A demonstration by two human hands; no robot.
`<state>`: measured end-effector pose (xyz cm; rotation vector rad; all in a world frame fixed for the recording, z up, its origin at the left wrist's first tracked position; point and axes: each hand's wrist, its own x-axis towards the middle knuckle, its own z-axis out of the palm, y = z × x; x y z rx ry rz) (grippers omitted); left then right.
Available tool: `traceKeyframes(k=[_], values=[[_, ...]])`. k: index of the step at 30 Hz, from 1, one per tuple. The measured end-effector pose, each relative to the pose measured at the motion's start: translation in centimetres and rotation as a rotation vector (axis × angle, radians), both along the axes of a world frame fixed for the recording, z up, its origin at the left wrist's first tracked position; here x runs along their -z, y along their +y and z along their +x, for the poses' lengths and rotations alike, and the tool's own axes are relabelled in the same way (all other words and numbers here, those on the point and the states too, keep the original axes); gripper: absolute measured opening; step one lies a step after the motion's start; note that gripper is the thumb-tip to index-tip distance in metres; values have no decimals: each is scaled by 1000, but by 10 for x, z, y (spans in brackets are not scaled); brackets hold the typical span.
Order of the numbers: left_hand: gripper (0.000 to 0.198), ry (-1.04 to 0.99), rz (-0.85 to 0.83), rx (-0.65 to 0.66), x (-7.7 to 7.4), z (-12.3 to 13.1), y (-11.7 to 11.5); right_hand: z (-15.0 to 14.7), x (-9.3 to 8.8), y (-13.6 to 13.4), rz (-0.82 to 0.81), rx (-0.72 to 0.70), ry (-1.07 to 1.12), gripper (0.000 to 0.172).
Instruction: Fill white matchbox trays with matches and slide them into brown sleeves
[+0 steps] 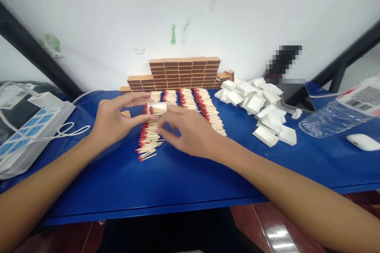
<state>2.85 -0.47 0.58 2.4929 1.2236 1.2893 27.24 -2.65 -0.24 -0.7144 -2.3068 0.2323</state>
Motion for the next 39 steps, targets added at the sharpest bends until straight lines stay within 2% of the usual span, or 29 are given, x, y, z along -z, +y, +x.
traceKeyframes(k=[2, 5, 13, 19, 30, 34, 37, 39], values=[[52, -11, -17, -6, 0, -1, 1, -5, 2, -9, -128, -106, -95, 4], [53, -8, -31, -15, 0, -1, 2, -11, 7, -16, -268, -190, -223, 7], [55, 8, -45, -31, 1, -1, 1, -15, 5, -19, -380, -184, -330, 7], [54, 6, -57, -31, 1, -1, 1, -16, 7, -19, -324, -162, -319, 7], [58, 17, -37, -16, 1, -2, 1, -17, 2, -22, -338, -120, -423, 11], [57, 26, -32, -12, 1, -2, 1, -8, -1, -10, -231, -66, -186, 10], [58, 32, -17, 6, 2, 0, -1, 2, -3, 4, -61, 112, 16, 9], [59, 30, -15, 31, 2, 1, -3, 7, -1, 11, 19, 201, 58, 9]])
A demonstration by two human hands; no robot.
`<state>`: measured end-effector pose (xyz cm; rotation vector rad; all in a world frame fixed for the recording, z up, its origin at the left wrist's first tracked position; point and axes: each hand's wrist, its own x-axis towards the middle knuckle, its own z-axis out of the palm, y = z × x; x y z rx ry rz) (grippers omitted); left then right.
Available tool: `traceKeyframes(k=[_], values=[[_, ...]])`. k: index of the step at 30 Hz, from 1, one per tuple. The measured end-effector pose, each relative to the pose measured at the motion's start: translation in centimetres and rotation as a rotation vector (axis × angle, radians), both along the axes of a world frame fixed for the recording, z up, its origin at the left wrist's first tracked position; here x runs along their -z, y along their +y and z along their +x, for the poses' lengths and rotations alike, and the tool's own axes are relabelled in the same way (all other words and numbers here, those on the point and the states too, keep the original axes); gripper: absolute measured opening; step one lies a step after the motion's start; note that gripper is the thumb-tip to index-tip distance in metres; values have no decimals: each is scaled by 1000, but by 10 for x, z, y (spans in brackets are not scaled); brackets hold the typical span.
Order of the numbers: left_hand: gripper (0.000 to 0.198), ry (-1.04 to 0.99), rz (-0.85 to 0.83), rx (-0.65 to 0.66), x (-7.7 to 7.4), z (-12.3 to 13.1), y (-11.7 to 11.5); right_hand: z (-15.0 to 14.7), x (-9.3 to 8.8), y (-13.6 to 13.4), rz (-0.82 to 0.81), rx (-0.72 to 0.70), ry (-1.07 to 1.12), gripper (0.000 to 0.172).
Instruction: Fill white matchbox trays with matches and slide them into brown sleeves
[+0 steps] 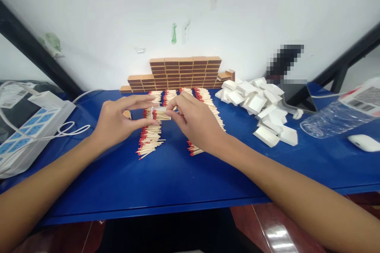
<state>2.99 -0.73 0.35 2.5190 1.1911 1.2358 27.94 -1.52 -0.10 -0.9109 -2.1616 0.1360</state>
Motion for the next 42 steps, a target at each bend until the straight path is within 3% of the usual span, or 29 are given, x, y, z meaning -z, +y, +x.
traceKeyframes(k=[7, 23, 30, 34, 42], values=[[58, -54, -97, 34, 2, 4, -2, 3, 7, 7, 104, -17, -57, 5], [55, -103, -158, 15, 0, 5, -3, -2, 0, -3, 84, -33, 3, 12], [50, -73, -141, -25, 1, 4, 0, -19, 10, -29, -155, -377, -248, 12], [51, -61, -142, -28, 2, 3, 0, -25, 15, -32, -249, -376, -337, 14], [53, -56, -135, -33, 2, 2, 1, -27, 8, -36, -323, -324, -382, 10]])
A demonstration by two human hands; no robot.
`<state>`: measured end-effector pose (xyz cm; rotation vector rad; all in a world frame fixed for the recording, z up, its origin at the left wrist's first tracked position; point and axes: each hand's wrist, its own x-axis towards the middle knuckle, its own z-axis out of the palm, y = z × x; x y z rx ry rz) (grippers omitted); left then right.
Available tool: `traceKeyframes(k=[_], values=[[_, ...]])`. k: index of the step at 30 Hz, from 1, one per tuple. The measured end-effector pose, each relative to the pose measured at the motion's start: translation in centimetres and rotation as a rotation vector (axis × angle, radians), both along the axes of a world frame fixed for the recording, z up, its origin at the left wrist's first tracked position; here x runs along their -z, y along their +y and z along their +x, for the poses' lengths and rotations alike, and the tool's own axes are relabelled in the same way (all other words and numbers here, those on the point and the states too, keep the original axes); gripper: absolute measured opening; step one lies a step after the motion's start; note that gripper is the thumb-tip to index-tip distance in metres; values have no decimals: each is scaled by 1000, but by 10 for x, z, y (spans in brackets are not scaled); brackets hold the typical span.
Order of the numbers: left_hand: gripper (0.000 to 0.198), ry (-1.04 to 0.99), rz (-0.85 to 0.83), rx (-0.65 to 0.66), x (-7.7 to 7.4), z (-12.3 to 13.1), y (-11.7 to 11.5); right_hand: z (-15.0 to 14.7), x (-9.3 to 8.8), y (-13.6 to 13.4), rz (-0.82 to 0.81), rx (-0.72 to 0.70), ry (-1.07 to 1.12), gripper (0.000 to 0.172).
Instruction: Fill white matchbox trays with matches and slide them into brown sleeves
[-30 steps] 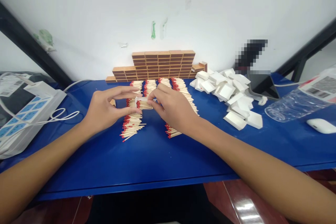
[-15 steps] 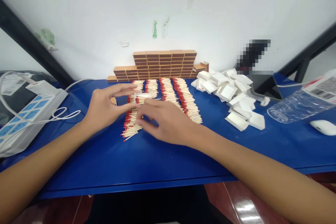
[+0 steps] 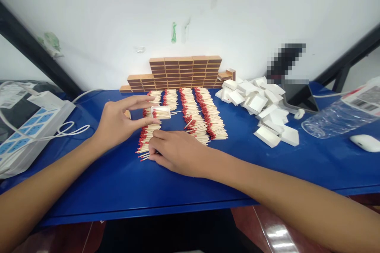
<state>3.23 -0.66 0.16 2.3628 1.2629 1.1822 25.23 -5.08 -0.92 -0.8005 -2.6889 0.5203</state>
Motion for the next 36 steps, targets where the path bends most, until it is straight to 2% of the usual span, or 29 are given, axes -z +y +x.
traceKeyframes(k=[12, 16, 20, 24, 28, 32, 36], values=[[54, 7, 15, 7, 1, -1, 1, -1, -1, -2, -42, 28, -80, 14], [53, 3, 12, 11, 0, -1, 1, 9, -7, 6, -47, 24, 60, 11], [51, -1, 14, -2, -2, 0, -1, 24, -15, 26, 132, 184, 330, 10], [55, 10, 30, -5, -3, 2, -5, 32, -12, 41, 283, 293, 384, 9], [57, 21, 55, 33, -2, 3, -6, 32, -4, 45, 340, 277, 338, 7], [55, 9, 62, 16, -2, 2, -4, 28, -5, 40, 373, 270, 398, 8], [51, -24, 27, -11, -4, 1, -2, 19, -3, 24, 271, 145, 365, 9]])
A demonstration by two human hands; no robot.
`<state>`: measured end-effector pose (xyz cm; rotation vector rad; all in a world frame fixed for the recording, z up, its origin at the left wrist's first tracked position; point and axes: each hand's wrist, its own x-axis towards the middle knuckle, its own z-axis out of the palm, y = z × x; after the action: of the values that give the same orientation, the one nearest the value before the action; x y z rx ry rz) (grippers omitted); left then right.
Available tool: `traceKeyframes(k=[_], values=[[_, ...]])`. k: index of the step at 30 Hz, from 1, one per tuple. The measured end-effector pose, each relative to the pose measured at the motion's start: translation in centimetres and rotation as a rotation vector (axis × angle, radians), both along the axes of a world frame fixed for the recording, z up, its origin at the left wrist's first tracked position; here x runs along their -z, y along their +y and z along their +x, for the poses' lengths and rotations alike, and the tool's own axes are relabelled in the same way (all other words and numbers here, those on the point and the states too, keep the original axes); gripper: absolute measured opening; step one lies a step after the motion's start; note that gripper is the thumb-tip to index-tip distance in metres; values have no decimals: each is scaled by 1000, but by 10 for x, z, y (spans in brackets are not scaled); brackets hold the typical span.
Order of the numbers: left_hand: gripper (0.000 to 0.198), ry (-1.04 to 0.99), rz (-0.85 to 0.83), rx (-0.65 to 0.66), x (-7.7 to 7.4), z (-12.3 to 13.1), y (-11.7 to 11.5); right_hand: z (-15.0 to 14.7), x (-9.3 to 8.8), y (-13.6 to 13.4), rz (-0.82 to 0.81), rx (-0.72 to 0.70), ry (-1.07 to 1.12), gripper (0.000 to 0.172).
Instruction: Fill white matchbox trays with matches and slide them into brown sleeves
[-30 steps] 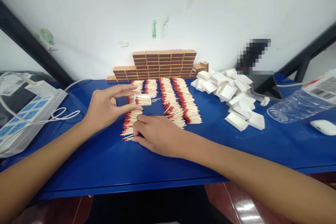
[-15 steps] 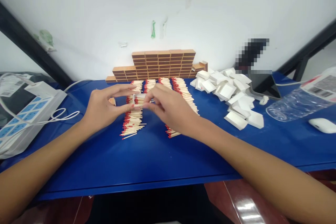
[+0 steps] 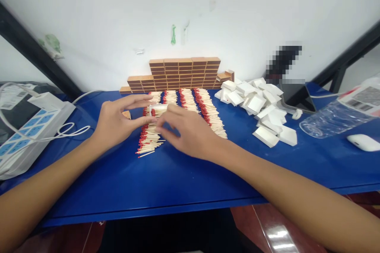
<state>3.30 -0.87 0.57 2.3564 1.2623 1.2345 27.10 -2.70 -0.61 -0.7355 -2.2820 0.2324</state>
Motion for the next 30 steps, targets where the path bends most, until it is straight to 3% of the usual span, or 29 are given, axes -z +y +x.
traceKeyframes(k=[3, 6, 30], values=[[50, -20, -25, -11, 0, 0, 1, -9, 7, -13, -118, -135, -130, 11], [51, -11, -12, -19, 1, 0, 2, -16, 15, -20, -181, -168, -239, 14], [50, 9, 6, 1, 1, 0, 2, -23, 12, -22, -228, -81, -376, 16]])
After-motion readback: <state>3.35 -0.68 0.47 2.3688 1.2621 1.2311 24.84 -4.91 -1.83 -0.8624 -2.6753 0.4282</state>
